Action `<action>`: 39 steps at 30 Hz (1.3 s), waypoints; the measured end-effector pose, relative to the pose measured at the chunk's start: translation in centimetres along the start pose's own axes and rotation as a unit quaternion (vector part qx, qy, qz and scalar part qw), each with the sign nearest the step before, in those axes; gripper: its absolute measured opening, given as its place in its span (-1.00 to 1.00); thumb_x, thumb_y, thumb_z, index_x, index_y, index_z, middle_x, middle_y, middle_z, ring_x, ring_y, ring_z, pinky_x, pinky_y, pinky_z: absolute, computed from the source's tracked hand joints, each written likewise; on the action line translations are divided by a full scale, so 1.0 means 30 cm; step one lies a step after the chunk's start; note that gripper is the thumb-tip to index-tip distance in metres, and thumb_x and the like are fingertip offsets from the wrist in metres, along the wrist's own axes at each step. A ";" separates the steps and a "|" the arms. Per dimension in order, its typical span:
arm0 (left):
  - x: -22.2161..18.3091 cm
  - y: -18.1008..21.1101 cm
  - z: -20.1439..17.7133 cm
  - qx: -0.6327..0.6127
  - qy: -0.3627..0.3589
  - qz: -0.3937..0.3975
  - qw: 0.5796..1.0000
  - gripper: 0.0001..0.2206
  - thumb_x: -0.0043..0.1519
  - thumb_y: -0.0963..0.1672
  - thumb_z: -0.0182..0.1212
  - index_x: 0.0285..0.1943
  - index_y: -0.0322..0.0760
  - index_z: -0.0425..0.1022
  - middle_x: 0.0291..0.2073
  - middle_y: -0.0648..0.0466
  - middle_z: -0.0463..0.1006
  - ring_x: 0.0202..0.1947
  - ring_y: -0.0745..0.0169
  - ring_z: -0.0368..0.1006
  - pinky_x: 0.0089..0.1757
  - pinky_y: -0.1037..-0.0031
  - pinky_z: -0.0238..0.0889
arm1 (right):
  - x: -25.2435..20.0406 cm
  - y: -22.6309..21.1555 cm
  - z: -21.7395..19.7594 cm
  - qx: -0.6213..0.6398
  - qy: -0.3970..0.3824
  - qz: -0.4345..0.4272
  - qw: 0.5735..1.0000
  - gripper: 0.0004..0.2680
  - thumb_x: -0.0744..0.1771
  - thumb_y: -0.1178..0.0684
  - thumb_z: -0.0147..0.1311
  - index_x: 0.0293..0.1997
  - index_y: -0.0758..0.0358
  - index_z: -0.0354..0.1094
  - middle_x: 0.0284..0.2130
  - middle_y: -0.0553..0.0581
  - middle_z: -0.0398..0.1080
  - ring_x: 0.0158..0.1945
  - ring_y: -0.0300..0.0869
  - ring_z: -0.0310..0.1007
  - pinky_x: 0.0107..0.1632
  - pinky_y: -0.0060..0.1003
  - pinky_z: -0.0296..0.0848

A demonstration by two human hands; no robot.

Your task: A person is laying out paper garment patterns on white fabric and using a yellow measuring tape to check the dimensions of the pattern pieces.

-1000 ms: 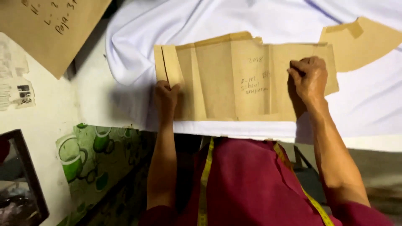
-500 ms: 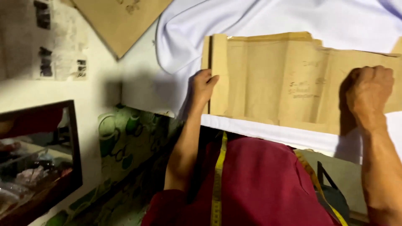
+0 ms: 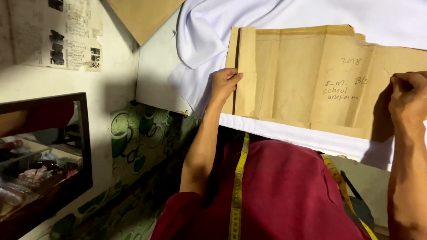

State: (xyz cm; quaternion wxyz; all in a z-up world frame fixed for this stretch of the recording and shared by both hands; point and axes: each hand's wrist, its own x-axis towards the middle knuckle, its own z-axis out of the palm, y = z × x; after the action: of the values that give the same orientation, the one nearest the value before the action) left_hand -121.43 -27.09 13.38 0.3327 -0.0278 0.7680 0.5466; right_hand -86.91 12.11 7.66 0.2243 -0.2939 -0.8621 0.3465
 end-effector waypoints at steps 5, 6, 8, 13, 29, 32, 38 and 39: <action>-0.010 0.015 -0.002 -0.003 -0.002 -0.013 1.000 -0.56 0.11 -0.10 0.39 0.13 -0.47 0.54 0.03 -0.12 0.63 0.01 0.15 0.56 -0.27 0.46 0.49 | 0.001 0.007 -0.008 -0.032 -0.008 0.001 0.999 -0.97 0.57 0.43 0.19 0.10 0.56 0.50 0.06 0.38 0.36 0.03 0.11 0.47 0.18 -0.15 0.48; -0.010 0.012 -0.002 -0.009 0.000 -0.012 1.000 -0.56 0.09 -0.09 0.40 0.12 -0.47 0.55 0.02 -0.12 0.63 0.02 0.15 0.57 -0.27 0.44 0.48 | 0.005 -0.037 -0.016 -0.062 -0.014 0.015 0.998 -0.94 0.53 0.41 0.13 0.10 0.56 0.51 0.04 0.41 0.39 0.02 0.16 0.48 0.16 -0.11 0.46; -0.001 0.005 0.002 -0.016 0.004 -0.011 1.000 -0.55 0.08 -0.09 0.41 0.10 -0.47 0.56 0.01 -0.12 0.64 0.02 0.14 0.58 -0.26 0.43 0.48 | 0.022 -0.129 -0.011 -0.091 -0.022 0.028 0.995 -0.88 0.50 0.39 0.06 0.10 0.55 0.53 0.02 0.45 0.42 0.01 0.21 0.48 0.13 -0.06 0.44; -0.001 -0.001 0.002 -0.001 0.020 0.028 0.999 -0.63 0.08 -0.13 0.45 0.02 -0.48 0.62 -0.13 -0.06 0.69 -0.10 0.22 0.61 -0.40 0.53 0.48 | 0.012 -0.424 0.121 -0.156 0.026 -0.162 0.974 -0.73 0.49 0.38 0.15 -0.27 0.32 0.10 -0.31 0.28 0.21 -0.19 0.16 0.14 0.00 0.07 0.11; -0.066 -0.075 -0.034 0.053 0.005 0.070 0.996 -0.88 0.12 -0.17 0.35 -0.27 -0.38 0.62 -0.45 0.13 0.65 -0.60 0.41 0.44 -0.53 0.57 0.34 | 0.123 -0.927 0.706 -0.162 -0.342 -0.298 0.876 -0.49 0.44 -0.22 -0.30 0.59 0.19 -0.14 0.53 0.23 -0.09 0.57 0.15 -0.19 0.44 0.40 -0.29; -0.194 -0.039 -0.066 0.069 -0.003 -0.027 0.997 -0.85 0.11 -0.19 0.39 -0.18 -0.36 0.68 -0.45 0.06 0.69 -0.61 0.34 0.53 -0.53 0.56 0.42 | 0.121 -0.926 0.714 -0.175 -0.342 -0.294 0.875 -0.49 0.43 -0.20 -0.28 0.59 0.15 -0.13 0.54 0.22 -0.12 0.58 0.13 -0.22 0.44 0.40 -0.30; -0.265 -0.207 -0.081 -0.065 -0.055 -0.059 0.995 -0.87 0.20 -0.23 0.35 -0.18 -0.50 0.55 -0.38 -0.16 0.62 -0.43 -0.03 0.68 -0.39 0.48 0.59 | 0.118 -0.919 0.736 -0.220 -0.308 -0.308 0.873 -0.45 0.41 -0.28 -0.27 0.60 0.13 -0.12 0.55 0.19 -0.08 0.57 0.11 -0.16 0.42 0.39 -0.18; -0.262 -0.217 -0.079 -0.075 -0.051 -0.054 0.994 -0.88 0.19 -0.23 0.35 -0.19 -0.48 0.55 -0.39 -0.14 0.61 -0.44 -0.03 0.68 -0.40 0.46 0.59 | 0.129 -0.918 0.741 -0.221 -0.295 -0.317 0.874 -0.43 0.41 -0.32 -0.26 0.60 0.16 -0.10 0.53 0.18 -0.03 0.56 0.12 -0.12 0.40 0.43 -0.15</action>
State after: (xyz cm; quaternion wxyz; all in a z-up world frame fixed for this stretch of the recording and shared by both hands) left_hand -113.83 -34.26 12.72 0.3978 -0.0662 0.7040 0.5845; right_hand -112.54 -11.83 13.78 -0.0130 0.0687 -0.9893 0.1284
